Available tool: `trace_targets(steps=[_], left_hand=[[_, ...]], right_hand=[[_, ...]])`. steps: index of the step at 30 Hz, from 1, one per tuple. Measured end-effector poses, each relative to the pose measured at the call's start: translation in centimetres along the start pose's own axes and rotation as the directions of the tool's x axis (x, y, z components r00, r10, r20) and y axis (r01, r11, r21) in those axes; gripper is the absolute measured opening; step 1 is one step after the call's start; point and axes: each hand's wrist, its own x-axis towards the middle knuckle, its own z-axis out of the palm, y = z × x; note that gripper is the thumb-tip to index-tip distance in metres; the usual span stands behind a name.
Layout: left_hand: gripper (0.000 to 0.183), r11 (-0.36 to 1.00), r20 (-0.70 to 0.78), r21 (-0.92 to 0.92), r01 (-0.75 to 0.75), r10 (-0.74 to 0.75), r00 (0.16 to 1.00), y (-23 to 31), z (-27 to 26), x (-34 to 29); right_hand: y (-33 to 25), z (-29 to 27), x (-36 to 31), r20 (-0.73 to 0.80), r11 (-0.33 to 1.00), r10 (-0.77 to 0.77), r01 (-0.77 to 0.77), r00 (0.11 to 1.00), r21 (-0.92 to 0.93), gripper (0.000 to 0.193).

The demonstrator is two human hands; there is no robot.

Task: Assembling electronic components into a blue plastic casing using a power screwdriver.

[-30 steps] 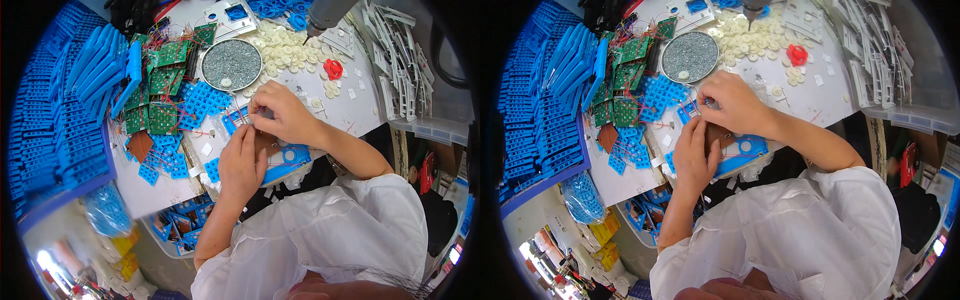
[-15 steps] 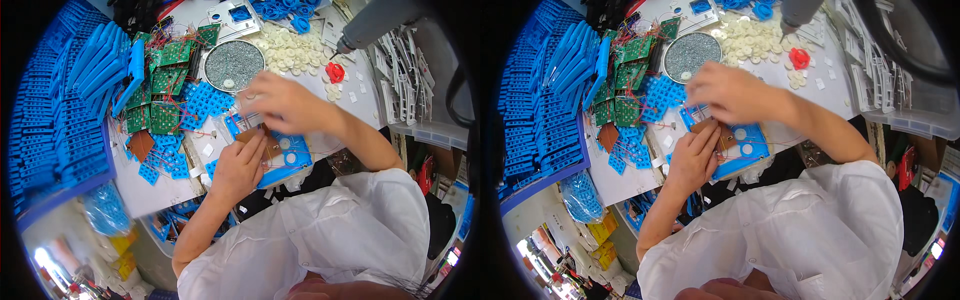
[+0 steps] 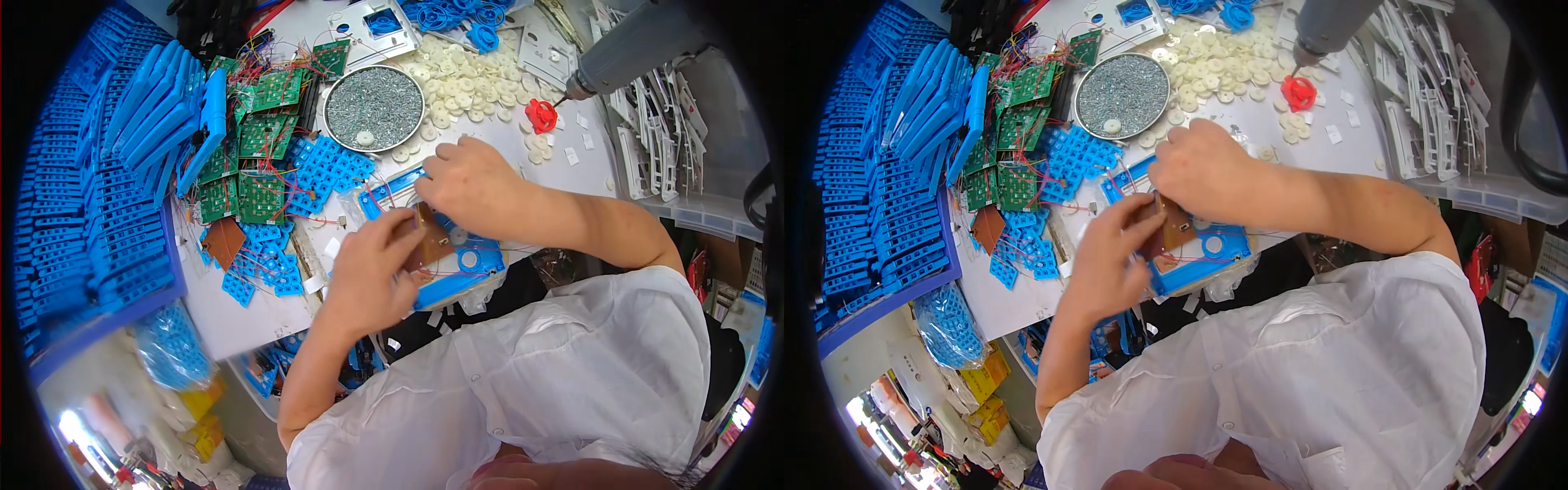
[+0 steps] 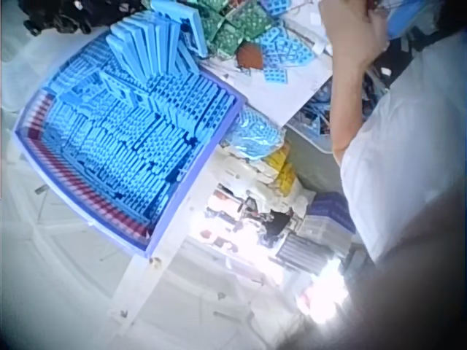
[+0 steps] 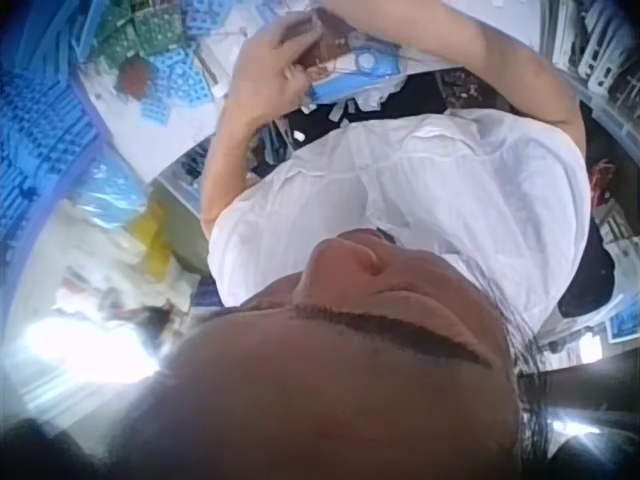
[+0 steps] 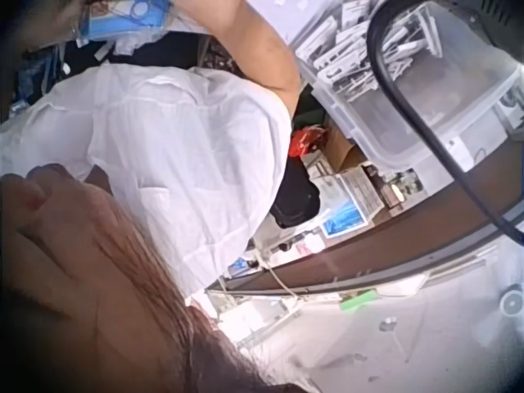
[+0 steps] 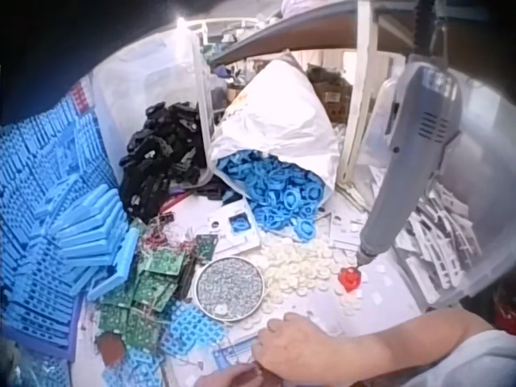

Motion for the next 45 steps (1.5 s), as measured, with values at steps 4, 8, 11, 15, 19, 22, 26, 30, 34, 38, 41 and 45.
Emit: trace_targets(steps=[4, 8, 11, 15, 19, 22, 26, 30, 34, 38, 41, 45], left_hand=[[0.02, 0.939, -0.216, -0.123, 0.322, -0.342, 0.914, -1.1, -1.2, 2.5], [0.017, 0.851, -0.412, 0.373, 0.371, -0.206, 0.887, -2.7, 0.1, 4.9], [0.016, 0.856, -0.363, 0.373, 0.358, -0.22, 0.905, -2.4, 0.8, 5.1], [0.012, 0.908, -0.423, 0.372, 0.192, -0.018, 0.906, -2.5, 1.4, 4.5], [0.011, 0.954, -0.333, 0.299, -0.004, 0.108, 0.937, -2.2, 1.9, 4.2], [0.011, 0.977, -0.25, 0.214, -0.02, 0.075, 0.965, -2.3, 2.6, 3.7], [0.01, 0.989, -0.243, 0.145, 0.012, 0.024, 0.97, -2.6, 3.1, 3.5], [0.008, 0.991, -0.277, 0.135, 0.007, 0.032, 0.96, -2.7, 3.5, 3.3], [0.007, 0.991, -0.278, 0.132, 0.007, 0.031, 0.96, -2.8, 3.7, 3.3], [0.008, 0.992, -0.304, 0.124, -0.009, 0.047, 0.952, -2.6, 3.8, 3.3], [0.008, 0.997, -0.362, 0.071, 0.033, -0.005, 0.932, -2.5, 4.1, 3.4], [0.009, 0.989, -0.425, 0.109, 0.096, -0.041, 0.904, -2.0, 4.3, 3.7]], right_hand=[[-1.3, -0.4, 0.7, 0.196, 0.999, 0.003, -0.013, 0.981, 0.052, 0.007], [-1.7, -2.8, 1.7, 0.347, 0.981, -0.149, 0.094, 0.926, 0.169, 0.008], [-1.1, -3.2, 1.1, 0.414, 0.968, -0.141, 0.037, 0.899, 0.249, 0.009], [0.5, -3.3, -0.8, 0.153, 0.954, -0.13, 0.081, 0.98, 0.29, 0.009], [1.3, -2.1, -1.5, 0.06, 0.932, -0.124, 0.096, 0.99, 0.349, 0.01], [1.8, -0.4, -2.0, -0.005, 0.91, -0.132, 0.123, 0.991, 0.396, 0.01], [1.3, 1.4, -3.2, -0.084, 0.918, -0.024, 0.055, 0.996, 0.394, 0.015], [-0.2, 1.5, -2.8, -0.25, 0.889, 0.131, -0.002, 0.959, 0.459, 0.02], [-0.5, 1.3, -2.4, -0.242, 0.914, 0.188, -0.079, 0.952, 0.397, 0.018], [-0.4, 1.3, -2.4, -0.205, 0.906, 0.205, -0.106, 0.957, 0.409, 0.017], [-0.5, 1.5, -2.3, -0.221, 0.904, 0.194, -0.087, 0.956, 0.418, 0.017], [-0.4, 1.7, -2.8, -0.187, 0.918, 0.153, -0.07, 0.97, 0.39, 0.015]])
